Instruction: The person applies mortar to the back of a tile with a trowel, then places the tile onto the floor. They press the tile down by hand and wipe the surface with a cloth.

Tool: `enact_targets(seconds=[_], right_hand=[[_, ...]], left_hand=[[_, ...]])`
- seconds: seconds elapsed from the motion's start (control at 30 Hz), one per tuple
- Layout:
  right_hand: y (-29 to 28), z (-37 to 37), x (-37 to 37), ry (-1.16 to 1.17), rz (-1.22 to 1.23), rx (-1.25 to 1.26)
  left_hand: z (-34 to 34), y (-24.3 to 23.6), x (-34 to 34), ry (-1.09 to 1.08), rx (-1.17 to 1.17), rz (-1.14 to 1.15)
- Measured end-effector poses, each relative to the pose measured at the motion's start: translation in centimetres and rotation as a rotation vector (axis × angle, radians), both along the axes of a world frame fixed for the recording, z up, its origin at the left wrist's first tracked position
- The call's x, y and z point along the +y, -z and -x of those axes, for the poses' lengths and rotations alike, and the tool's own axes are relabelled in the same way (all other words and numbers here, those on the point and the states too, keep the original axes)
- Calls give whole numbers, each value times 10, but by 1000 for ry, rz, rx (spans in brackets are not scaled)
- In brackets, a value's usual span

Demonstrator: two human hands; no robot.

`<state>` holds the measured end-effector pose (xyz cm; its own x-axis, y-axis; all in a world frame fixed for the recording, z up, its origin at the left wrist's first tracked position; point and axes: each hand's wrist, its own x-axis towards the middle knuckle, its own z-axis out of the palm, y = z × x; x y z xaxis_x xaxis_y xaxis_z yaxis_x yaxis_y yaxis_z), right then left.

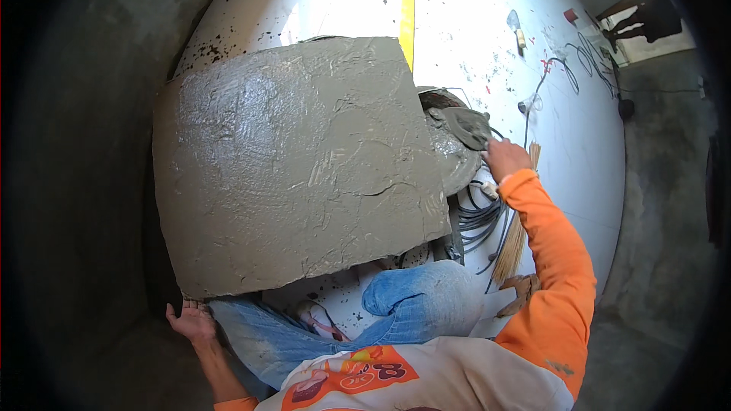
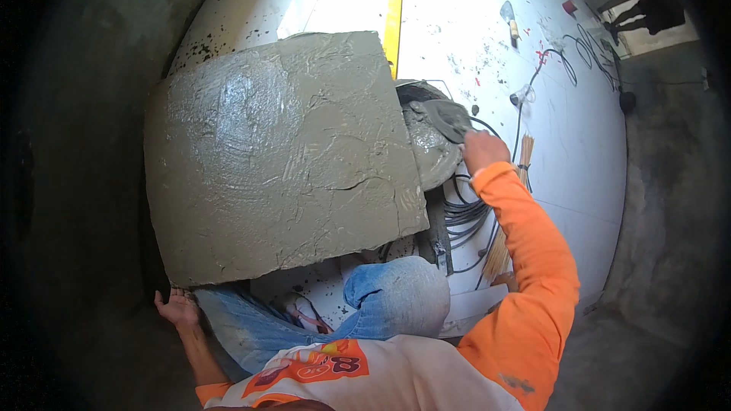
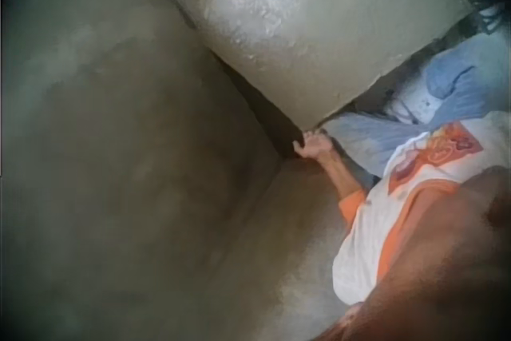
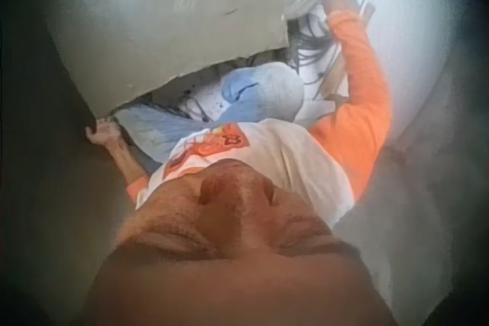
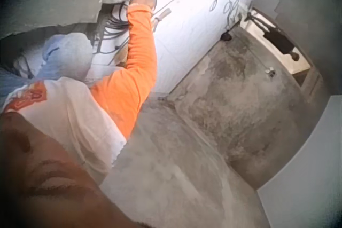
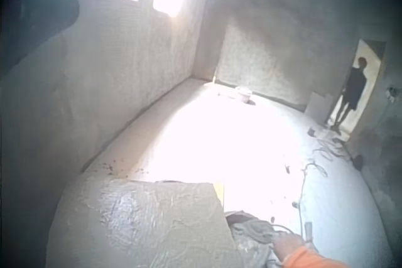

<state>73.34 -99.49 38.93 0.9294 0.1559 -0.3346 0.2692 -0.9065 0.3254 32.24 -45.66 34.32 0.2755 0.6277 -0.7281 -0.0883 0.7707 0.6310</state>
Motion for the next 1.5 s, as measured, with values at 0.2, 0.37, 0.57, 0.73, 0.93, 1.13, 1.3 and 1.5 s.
enact_targets(seconds=[0.2,0.37,0.57,0.73,0.93,1.13,1.3,1.5], right_hand=[[-26,7,-19,-67,-32,138],[-12,12,-8,-195,-148,358],[44,-13,-56,-121,-462,507],[30,-15,-55,-67,-570,606],[5,-25,-75,116,-580,648],[-42,-13,-94,2,-570,232],[-78,43,-51,-24,-633,-5],[-53,152,79,-330,-760,-60]], left_hand=[[7,1,-3,64,-12,20],[-6,-2,1,-1,14,6],[-18,5,-8,29,80,29],[-4,-4,-2,64,76,17],[-12,-9,-13,15,72,-7],[12,-6,3,58,54,3],[32,-10,12,-10,7,17],[57,4,61,33,30,11]])
